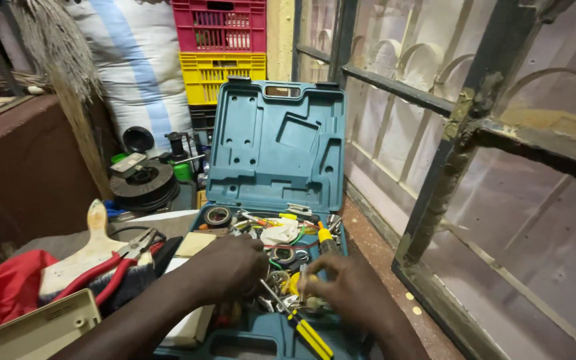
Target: The person cleans the speaker grille of a beige telephone using a small brush and a liquid from a spray bottle. They then open a blue toolbox and rummage through various tools and parts inside.
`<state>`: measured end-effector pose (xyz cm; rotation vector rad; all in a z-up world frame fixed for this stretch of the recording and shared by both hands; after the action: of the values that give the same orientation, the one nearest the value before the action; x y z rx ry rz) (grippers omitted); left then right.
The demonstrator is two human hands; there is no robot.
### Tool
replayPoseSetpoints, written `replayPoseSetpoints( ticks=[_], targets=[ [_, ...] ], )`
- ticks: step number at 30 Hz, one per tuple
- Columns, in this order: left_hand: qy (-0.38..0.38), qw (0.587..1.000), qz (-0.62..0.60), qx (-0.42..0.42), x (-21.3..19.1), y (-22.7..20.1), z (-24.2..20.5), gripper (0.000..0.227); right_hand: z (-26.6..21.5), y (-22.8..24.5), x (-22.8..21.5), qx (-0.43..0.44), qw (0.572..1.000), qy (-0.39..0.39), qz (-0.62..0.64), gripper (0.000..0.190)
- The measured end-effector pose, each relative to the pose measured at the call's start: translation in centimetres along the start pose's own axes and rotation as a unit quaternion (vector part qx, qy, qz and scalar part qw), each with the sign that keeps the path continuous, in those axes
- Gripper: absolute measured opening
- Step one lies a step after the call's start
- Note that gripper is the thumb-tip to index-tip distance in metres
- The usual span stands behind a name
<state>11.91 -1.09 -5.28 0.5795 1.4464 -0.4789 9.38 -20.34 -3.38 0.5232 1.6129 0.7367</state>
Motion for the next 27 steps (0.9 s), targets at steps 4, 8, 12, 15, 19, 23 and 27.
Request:
replayPoseSetpoints(
  ticks=[4, 8, 12, 15, 19, 23, 27],
  targets=[
    [-0.029, 0.999, 0.023, 0.019, -1.4, -0.3, -0.5, 0.006, 0.3, 0.4, 3.6, -0.021, 0.992, 0.065, -0.108, 0.033],
    [-0.039, 0.999, 0.004, -0.029, -2.4, -0.3, -1.2, 0.018, 0.6, 1.4, 4.1, -0.096, 0.986, 0.015, -0.133, 0.018],
    [-0.120, 0.990, -0.071, -0.016, -4.2, -0.8, -2.0, 0.020, 0.8, 1.3, 4.1, -0.063, 0.989, 0.014, -0.134, 0.021],
    [-0.168, 0.977, -0.120, -0.050, -5.0, -0.9, -2.4, 0.018, 2.4, 0.2, 4.9, -0.163, 0.982, -0.023, -0.089, 0.018],
    [-0.073, 0.952, -0.212, -0.210, -2.8, 0.1, -2.9, 0.039, 2.3, -0.2, 5.2, -0.146, 0.985, -0.030, -0.089, 0.016],
    [-0.062, 0.961, -0.188, -0.193, 0.9, -0.2, -1.5, 0.063, 3.7, -1.3, 5.2, -0.112, 0.990, -0.085, -0.032, 0.019],
    [-0.026, 0.965, -0.164, -0.203, 0.8, -0.7, -0.3, 0.033, 2.0, -0.7, 2.8, -0.038, 0.992, -0.089, 0.079, 0.026]
  ],
)
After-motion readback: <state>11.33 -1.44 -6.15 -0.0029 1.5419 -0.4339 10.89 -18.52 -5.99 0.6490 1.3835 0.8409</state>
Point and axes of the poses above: each hand's wrist, its own z-axis towards the middle knuckle, its own x-axis out of the palm, y = z × x, the point moved 7 cm from there along z, towards the middle knuckle, and after that the axes turned 3 degrees about -y, right-handed, at the moved point
